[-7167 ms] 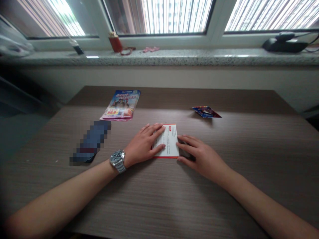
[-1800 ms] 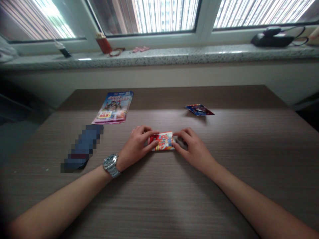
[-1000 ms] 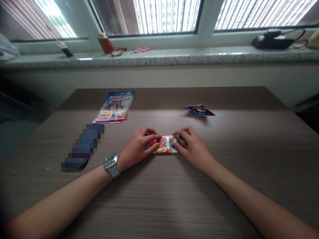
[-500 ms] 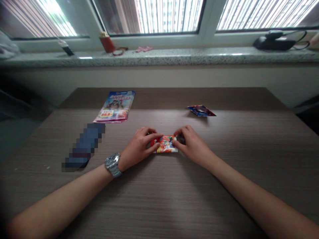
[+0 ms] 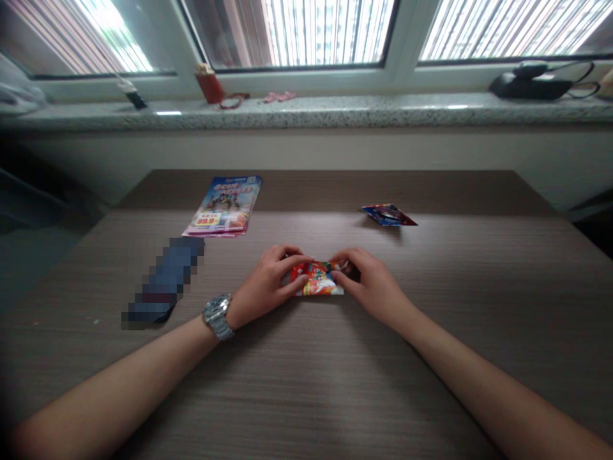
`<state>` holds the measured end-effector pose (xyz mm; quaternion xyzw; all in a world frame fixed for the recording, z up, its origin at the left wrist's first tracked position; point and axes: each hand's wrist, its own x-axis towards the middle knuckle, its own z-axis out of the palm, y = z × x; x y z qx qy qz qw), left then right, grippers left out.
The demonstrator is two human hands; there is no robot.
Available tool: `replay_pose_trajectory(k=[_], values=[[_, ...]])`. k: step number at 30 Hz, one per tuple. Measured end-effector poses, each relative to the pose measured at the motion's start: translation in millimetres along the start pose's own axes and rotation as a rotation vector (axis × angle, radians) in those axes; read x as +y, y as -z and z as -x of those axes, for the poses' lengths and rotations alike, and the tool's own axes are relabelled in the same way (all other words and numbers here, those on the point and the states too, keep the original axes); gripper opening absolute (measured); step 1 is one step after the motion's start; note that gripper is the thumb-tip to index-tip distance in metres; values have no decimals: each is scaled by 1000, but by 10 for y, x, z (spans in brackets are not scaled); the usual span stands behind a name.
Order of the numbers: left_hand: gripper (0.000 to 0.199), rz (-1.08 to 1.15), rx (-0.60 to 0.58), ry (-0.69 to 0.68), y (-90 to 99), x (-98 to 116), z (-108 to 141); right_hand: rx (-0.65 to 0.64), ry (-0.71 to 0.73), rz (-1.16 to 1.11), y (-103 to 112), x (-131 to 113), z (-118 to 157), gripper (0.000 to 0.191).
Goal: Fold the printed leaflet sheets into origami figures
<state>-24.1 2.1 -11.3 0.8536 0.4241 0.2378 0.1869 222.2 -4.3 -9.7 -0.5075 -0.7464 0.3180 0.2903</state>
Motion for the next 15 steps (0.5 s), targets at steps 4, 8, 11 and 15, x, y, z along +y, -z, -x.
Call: replay_pose_trajectory(k=[4, 8, 11, 15], values=[[28, 112, 16, -14, 40, 17, -4, 1, -33, -158, -26, 4, 21, 19], [26, 256, 26, 3, 54, 37, -1, 21, -84, -352, -35, 16, 28, 21], [26, 351, 67, 57, 36, 44, 12, 57, -103, -395, -32, 6, 36, 21], [23, 488, 119, 123, -3, 47, 28, 65, -110, -412, -43, -16, 61, 24]])
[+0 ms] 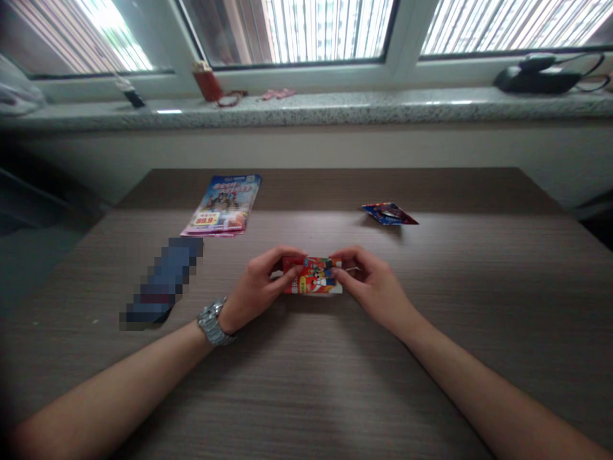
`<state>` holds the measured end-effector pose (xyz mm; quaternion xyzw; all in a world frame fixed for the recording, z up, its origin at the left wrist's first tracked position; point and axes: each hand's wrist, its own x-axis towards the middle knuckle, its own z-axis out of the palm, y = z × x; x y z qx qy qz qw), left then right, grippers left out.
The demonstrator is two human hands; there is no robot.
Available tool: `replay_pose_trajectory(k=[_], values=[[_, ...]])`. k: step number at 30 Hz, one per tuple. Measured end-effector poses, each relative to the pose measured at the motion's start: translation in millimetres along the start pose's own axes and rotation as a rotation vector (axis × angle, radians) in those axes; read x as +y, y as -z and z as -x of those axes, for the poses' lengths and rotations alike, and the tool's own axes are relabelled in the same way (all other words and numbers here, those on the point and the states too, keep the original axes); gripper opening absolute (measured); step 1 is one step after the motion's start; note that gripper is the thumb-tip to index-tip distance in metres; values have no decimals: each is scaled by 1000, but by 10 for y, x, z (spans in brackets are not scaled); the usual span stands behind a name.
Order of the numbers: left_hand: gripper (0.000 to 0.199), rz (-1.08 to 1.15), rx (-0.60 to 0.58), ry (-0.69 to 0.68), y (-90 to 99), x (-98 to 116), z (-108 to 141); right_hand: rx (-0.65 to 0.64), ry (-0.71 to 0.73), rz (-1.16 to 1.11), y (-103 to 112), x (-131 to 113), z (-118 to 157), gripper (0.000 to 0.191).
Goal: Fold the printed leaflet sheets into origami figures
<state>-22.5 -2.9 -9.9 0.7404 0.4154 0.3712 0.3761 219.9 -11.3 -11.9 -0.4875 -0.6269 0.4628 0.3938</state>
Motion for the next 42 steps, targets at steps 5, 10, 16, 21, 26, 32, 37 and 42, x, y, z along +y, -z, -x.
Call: replay_pose_trajectory(k=[5, 10, 16, 21, 26, 32, 37, 42], values=[[23, 85, 24, 73, -13, -5, 2, -14, 2, -13, -24, 16, 10, 28], [26, 130, 26, 106, -16, -5, 2, -22, -31, -81, -43, 7, 3, 30], [28, 188, 12, 120, -20, -30, 3, 30, -28, -62, -52, 6, 16, 28], [26, 177, -3, 121, -17, -35, 3, 36, -32, -71, -55, 5, 12, 27], [25, 173, 2, 130, -17, -38, 9, 59, -49, -75, -67, -51, 8, 27], [26, 177, 14, 127, -10, -34, 8, 76, -89, -34, -49, -83, 8, 28], [27, 178, 7, 135, -9, -28, 6, 98, -106, 30, -37, -78, 10, 26], [27, 183, 8, 146, -13, -24, 3, 104, -90, 58, -38, -94, 15, 26]])
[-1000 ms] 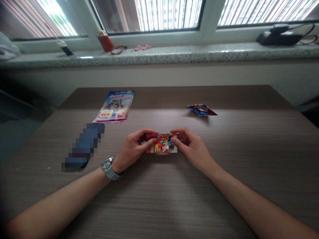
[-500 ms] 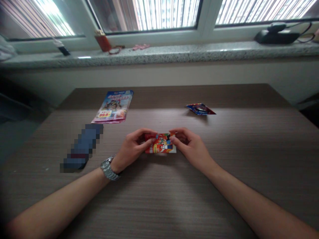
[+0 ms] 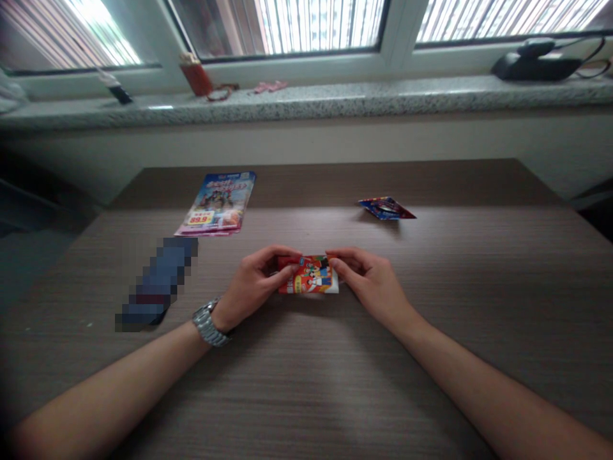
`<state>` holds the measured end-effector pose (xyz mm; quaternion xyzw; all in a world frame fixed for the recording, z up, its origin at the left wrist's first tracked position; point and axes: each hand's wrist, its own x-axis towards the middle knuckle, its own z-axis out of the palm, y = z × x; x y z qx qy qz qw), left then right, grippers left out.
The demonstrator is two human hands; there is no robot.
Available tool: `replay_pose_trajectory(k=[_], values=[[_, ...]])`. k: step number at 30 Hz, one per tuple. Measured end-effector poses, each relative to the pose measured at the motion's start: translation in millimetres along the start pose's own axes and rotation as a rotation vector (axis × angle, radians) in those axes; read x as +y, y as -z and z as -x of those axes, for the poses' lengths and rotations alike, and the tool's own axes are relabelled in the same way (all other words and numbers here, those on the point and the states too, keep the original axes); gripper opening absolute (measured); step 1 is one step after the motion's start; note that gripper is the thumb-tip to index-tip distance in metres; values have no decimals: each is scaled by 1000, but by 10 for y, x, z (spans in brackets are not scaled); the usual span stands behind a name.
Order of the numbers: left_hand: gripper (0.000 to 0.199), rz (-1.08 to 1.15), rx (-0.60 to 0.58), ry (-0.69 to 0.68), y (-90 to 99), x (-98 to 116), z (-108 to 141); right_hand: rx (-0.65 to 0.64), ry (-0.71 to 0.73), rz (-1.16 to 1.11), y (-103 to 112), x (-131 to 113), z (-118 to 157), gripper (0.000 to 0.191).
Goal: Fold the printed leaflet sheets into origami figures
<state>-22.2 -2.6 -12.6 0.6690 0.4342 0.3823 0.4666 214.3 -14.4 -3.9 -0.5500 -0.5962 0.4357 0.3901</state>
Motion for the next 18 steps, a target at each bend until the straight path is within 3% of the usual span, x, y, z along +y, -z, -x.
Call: replay_pose_trajectory(k=[18], values=[[26, 39, -5, 24, 9, 14, -9, 13, 9, -76, -28, 29, -4, 24]])
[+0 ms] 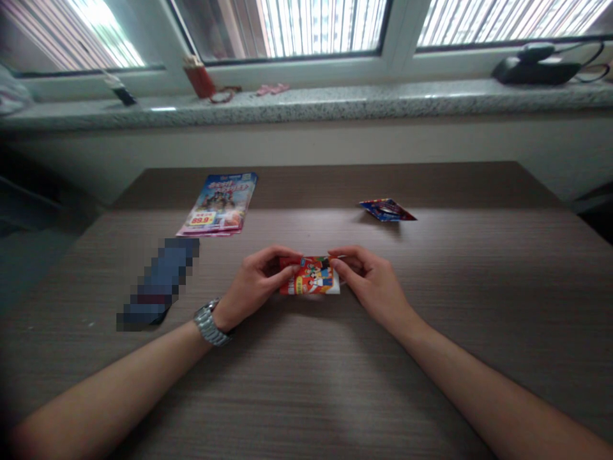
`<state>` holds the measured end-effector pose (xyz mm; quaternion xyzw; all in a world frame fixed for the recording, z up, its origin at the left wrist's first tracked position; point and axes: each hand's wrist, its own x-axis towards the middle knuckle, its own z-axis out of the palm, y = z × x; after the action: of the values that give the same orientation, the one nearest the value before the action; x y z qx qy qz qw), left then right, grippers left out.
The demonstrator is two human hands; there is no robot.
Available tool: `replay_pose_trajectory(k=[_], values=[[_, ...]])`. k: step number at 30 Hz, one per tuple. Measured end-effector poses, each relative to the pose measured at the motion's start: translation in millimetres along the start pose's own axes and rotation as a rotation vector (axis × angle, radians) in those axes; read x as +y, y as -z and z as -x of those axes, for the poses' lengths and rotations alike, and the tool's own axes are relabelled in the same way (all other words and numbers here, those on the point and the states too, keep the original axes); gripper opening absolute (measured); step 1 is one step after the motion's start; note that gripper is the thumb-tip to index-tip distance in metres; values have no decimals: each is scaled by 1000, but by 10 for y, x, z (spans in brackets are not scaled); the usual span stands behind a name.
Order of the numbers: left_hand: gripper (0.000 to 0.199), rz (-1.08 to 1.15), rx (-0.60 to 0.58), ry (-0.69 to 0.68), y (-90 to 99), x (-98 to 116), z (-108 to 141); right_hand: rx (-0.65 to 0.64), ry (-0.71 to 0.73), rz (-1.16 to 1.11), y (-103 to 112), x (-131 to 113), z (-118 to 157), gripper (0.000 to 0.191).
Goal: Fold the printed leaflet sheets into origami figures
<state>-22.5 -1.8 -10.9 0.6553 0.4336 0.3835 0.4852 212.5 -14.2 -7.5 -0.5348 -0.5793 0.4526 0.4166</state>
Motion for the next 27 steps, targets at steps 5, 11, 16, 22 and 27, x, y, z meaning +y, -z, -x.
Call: replay_pose_trajectory(k=[5, 11, 16, 22, 27], values=[[27, -11, -5, 10, 1, -3, 2, 5, 2, 41, 9, 3, -1, 22], [26, -46, 6, -5, 0, -13, 2, 8, 12, 73, 17, -10, 4, 22], [24, -83, 6, -23, 2, -36, 5, -12, 9, 53, 22, 38, -1, 23], [18, -240, 38, -82, -20, -27, 2, -40, 52, 108, 21, 98, -18, 18], [15, -305, 47, -112, -29, 5, -5, -16, 141, 205, 15, 116, -18, 13]])
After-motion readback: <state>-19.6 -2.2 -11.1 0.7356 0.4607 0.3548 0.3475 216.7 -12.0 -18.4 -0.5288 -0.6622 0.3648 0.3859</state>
